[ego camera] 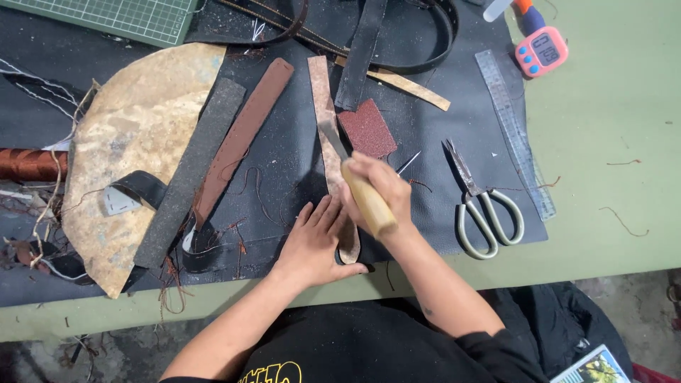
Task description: Sanding and burnishing the edges of a leather strip using a wooden edge slicker to create a smooth finish.
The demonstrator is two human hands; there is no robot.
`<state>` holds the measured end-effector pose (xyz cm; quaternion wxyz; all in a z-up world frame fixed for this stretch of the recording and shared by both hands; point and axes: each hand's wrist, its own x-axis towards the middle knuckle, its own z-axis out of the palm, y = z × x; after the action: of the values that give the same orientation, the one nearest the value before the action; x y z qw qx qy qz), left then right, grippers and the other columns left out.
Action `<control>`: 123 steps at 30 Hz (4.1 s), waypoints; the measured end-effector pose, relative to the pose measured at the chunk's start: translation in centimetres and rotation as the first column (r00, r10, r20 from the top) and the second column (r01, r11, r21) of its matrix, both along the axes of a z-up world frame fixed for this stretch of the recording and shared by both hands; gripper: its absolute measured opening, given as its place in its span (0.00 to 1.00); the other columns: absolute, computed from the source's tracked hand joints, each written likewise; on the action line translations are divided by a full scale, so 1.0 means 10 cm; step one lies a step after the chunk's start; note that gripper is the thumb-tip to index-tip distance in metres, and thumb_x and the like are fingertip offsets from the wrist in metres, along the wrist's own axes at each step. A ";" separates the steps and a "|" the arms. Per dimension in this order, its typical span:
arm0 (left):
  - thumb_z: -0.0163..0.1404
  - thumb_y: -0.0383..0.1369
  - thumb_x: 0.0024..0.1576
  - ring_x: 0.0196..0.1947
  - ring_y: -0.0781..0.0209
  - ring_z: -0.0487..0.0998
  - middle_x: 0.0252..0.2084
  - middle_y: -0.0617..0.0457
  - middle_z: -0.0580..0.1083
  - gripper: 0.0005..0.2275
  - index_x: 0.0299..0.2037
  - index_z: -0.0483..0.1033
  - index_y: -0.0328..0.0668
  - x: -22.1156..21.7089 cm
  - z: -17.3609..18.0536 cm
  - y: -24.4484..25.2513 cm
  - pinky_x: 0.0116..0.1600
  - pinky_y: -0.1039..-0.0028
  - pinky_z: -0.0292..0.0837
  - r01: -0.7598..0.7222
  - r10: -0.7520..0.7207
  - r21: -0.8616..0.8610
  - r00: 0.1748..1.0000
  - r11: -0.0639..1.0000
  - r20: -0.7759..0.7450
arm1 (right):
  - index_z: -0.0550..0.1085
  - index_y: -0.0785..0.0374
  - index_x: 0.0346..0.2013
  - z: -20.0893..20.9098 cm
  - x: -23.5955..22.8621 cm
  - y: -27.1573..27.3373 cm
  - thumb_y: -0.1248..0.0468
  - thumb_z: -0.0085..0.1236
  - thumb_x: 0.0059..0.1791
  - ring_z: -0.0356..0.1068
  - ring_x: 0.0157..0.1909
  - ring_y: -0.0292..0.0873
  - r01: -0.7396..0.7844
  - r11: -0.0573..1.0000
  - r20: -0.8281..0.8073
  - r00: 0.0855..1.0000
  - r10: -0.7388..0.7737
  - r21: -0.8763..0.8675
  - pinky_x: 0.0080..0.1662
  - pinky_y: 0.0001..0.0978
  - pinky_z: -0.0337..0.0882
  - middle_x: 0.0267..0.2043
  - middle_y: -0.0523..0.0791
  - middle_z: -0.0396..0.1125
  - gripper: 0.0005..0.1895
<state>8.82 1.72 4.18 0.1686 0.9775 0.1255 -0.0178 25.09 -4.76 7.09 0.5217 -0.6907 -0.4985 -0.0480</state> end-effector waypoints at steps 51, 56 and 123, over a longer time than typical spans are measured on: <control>0.52 0.60 0.51 0.69 0.37 0.65 0.66 0.33 0.67 0.40 0.65 0.69 0.33 -0.01 -0.11 0.04 0.69 0.47 0.55 -0.030 0.045 -0.071 0.973 0.997 0.226 | 0.79 0.61 0.44 0.13 0.04 0.03 0.65 0.71 0.44 0.78 0.48 0.61 -0.058 0.998 0.025 0.998 0.058 0.012 0.46 0.49 0.78 0.47 0.55 0.76 0.15; 0.55 0.61 0.49 0.70 0.37 0.63 0.67 0.34 0.66 0.42 0.64 0.69 0.32 -0.02 -0.14 0.07 0.70 0.47 0.53 -0.019 0.050 -0.149 0.977 0.989 0.207 | 0.80 0.58 0.43 0.21 -0.15 -0.44 0.63 0.71 0.43 0.79 0.47 0.60 -0.025 0.997 0.001 1.000 0.025 -0.072 0.46 0.48 0.78 0.47 0.54 0.77 0.15; 0.52 0.60 0.53 0.71 0.33 0.61 0.68 0.30 0.64 0.40 0.65 0.68 0.28 0.01 -0.04 0.08 0.70 0.46 0.52 -0.015 0.051 -0.185 0.980 0.983 0.191 | 0.79 0.64 0.43 0.14 -0.04 -0.16 0.67 0.70 0.44 0.78 0.46 0.63 -0.061 0.998 0.032 0.998 0.061 0.001 0.44 0.50 0.78 0.46 0.58 0.76 0.14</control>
<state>8.88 2.52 3.76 0.2694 0.9527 0.1225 0.0691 24.65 -6.35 8.51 0.5155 -0.6737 -0.5276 -0.0437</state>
